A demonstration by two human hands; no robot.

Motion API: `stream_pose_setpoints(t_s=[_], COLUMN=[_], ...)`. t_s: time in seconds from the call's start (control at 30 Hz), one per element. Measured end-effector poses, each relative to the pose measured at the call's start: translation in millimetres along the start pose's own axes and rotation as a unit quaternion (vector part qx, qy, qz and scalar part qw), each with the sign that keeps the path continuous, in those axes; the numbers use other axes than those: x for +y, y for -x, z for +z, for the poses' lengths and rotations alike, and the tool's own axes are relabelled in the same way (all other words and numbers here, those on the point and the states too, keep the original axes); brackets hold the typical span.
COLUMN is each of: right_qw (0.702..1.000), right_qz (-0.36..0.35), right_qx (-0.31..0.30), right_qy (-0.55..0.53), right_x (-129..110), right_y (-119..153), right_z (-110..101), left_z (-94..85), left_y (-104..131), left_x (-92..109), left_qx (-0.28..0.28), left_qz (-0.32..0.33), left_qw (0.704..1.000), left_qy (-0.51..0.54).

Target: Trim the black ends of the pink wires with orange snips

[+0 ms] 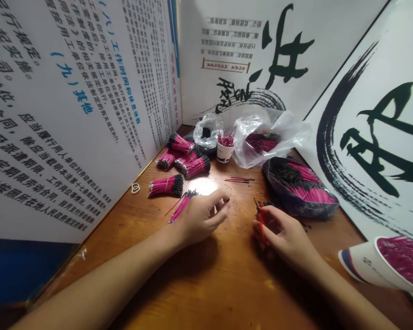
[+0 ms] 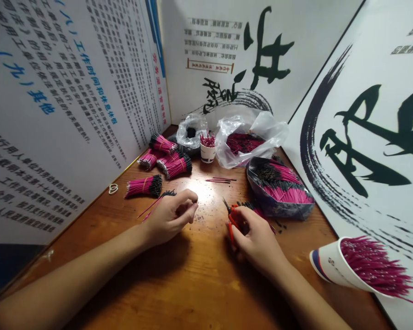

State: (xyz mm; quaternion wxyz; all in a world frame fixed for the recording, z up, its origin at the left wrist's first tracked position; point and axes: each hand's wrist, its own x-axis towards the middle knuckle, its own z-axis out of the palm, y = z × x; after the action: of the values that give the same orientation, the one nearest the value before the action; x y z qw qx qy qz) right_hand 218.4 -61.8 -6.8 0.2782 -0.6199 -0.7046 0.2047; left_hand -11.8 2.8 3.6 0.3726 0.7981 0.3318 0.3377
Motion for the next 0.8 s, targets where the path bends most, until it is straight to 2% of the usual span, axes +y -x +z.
stream_pose_setpoints(t_s=[0.13, 0.37, 0.47, 0.8], right_qw=[0.999, 0.994, 0.993, 0.994], right_qz=[-0.036, -0.056, -0.058, -0.059], right_qx=[-0.019, -0.091, -0.096, -0.085], right_qy=[-0.025, 0.024, 0.022, 0.032], right_x=[-11, -25, -26, -24], right_y=[7, 12, 12, 15], right_z=[0, 1, 0, -1], left_z=[0.9, -3.1, -3.4, -2.8], left_y=[0, 0, -2, -6], left_x=[0, 5, 4, 1], left_qx=[-0.012, -0.042, -0.054, -0.013], left_qz=[0.01, 0.028, 0.037, 0.059], left_qw=[1.0, 0.997, 0.995, 0.998], left_qy=[0.022, -0.06, -0.072, -0.016])
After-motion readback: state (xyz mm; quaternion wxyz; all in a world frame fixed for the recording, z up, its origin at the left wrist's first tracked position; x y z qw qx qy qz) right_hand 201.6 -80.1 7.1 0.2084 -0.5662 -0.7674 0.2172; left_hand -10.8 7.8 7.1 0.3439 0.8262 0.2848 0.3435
